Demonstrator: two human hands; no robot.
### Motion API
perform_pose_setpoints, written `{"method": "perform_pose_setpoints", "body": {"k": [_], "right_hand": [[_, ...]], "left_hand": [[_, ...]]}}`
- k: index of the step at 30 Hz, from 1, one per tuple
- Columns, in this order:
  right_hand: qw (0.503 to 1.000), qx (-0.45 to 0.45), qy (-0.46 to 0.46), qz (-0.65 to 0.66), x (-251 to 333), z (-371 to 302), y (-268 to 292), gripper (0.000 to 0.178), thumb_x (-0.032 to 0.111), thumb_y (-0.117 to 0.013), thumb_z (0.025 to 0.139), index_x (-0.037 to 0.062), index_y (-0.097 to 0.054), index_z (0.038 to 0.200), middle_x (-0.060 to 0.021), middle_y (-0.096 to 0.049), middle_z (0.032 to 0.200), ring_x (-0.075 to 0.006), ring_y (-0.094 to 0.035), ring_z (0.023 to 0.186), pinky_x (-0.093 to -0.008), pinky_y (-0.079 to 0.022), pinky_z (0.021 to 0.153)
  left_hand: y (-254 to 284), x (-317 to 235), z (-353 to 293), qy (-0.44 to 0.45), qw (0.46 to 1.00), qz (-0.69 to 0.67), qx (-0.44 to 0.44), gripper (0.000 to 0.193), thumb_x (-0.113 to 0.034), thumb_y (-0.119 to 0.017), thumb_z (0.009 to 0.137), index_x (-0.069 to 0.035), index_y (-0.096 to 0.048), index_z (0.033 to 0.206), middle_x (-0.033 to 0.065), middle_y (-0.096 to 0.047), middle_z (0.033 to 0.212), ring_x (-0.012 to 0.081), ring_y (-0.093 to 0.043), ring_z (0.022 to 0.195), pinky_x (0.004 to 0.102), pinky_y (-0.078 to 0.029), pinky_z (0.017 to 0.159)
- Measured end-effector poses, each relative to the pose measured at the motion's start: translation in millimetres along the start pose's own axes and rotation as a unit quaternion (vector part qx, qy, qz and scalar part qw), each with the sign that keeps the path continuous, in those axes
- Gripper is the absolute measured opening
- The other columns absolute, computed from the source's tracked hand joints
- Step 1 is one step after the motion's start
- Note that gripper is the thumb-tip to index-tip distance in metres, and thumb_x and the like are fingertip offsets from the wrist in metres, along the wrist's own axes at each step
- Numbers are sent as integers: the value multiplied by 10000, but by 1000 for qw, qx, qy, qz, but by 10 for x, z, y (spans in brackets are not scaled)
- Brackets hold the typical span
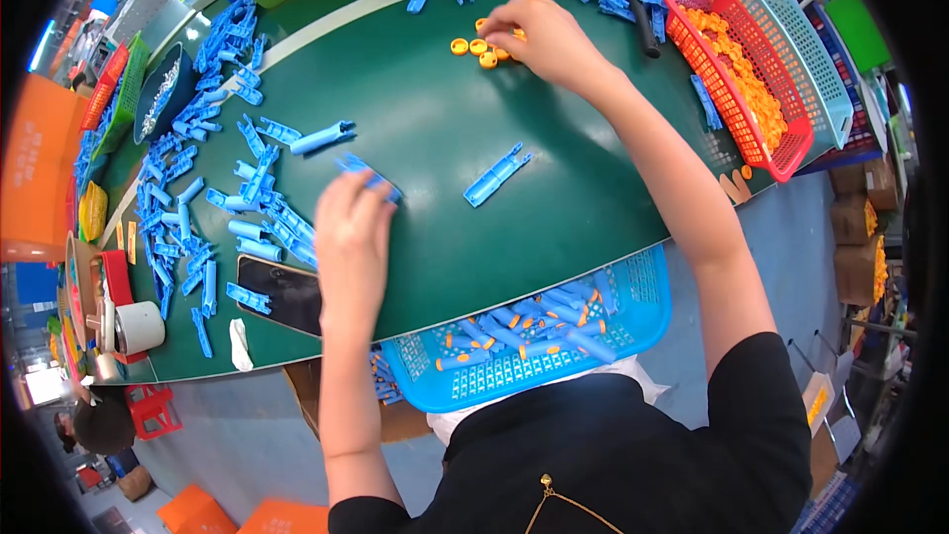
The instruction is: Assembling small yellow and blue plastic toy components at a factory workbench.
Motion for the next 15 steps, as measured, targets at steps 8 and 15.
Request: {"method": "perform_pose_setpoints", "body": {"k": [8, 15], "right_hand": [[988, 15, 44, -146, -374, 407, -13, 154, 106, -674, 810, 133, -734, 949, -59, -668, 950, -276, -548, 972, -376, -448, 906], [985, 106, 30, -133, -278, 399, -238, 213, 143, -706, 808, 120, -730, 1019, -65, -657, 1016, -249, -564, 986, -357, -455, 914]], "left_hand": [[-89, -315, -185, 45, 990, -131, 24, 511, -120, -806, 679, -36, -601, 1140, 166, -502, 1342, 353, -515, 1193, 410, -445, 956], [-199, -317, -110, 62, 991, -106, 58, 804, -186, -828, 639, -17, -441, 1323, 174, -517, 1262, 368, -448, 1224, 442, -360, 1032]]}}
Point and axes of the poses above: each hand's wrist, its own z-axis towards the middle knuckle, its own y-axis out of the back of the hand, x = y × z, the point moved 6 cm from there along z, towards the middle knuckle
